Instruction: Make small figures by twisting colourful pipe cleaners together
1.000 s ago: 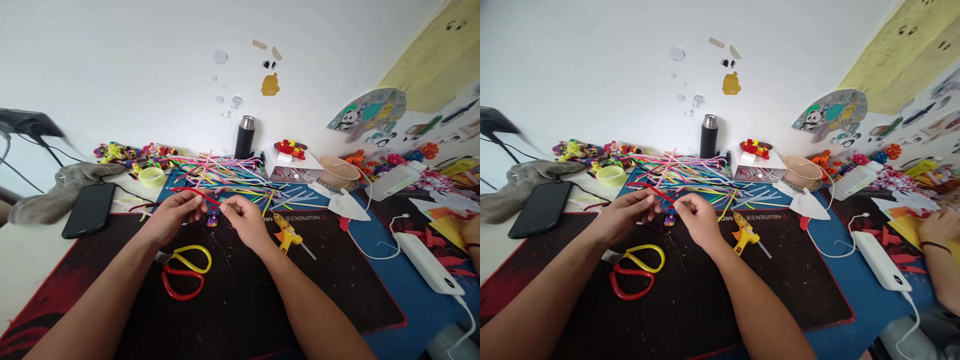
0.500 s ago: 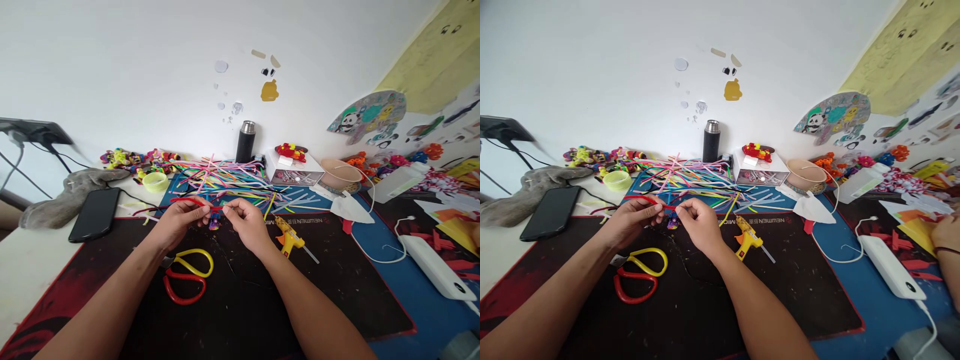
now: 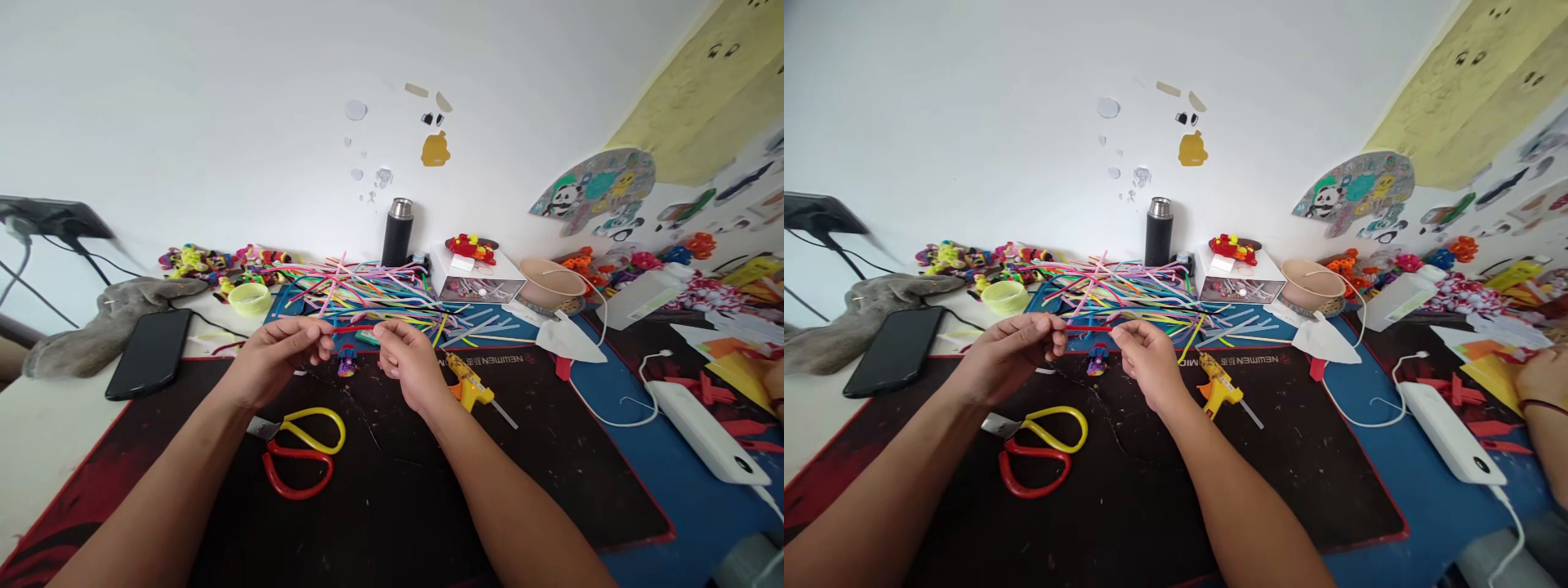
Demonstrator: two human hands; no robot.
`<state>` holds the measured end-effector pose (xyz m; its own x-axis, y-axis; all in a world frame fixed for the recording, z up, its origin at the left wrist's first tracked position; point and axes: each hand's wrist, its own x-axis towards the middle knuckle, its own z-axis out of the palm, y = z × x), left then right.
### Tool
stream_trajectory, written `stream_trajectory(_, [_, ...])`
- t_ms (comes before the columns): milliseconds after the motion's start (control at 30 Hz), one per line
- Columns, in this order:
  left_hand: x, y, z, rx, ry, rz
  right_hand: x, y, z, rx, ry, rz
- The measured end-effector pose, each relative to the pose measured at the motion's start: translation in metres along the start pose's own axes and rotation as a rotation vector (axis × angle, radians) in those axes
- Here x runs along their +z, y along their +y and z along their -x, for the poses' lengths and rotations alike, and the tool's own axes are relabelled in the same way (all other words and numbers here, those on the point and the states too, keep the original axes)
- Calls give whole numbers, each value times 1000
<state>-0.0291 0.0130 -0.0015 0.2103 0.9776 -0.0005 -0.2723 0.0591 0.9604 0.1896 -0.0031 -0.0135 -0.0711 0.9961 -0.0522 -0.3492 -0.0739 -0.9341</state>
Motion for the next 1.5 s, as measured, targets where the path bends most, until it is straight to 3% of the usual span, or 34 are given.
stream_trajectory(233, [18,-9,5,-98,-307,-251,-7,1,-3,24,5,-118])
stream_trajectory(567, [15,-8,11,-77,-455,-288,1,0,3,1,-43,-6])
stream_trajectory(633, [12,-4,10,-1,-366,-331,1,-1,4,23,-68,3])
stream_trajectory(733, [9,1,8,120,-106,-433,3,-3,7,67,-133,16])
stream_trajectory(833, [11,3,8,225,8,-593,5,-5,10,125,-222,46])
stream_trajectory(1133, [15,1,13,594,-82,-999,3,-1,10,136,-311,172])
stream_trajectory(1500, [10,0,11,734,-85,-1154,3,-2,11,120,-277,245])
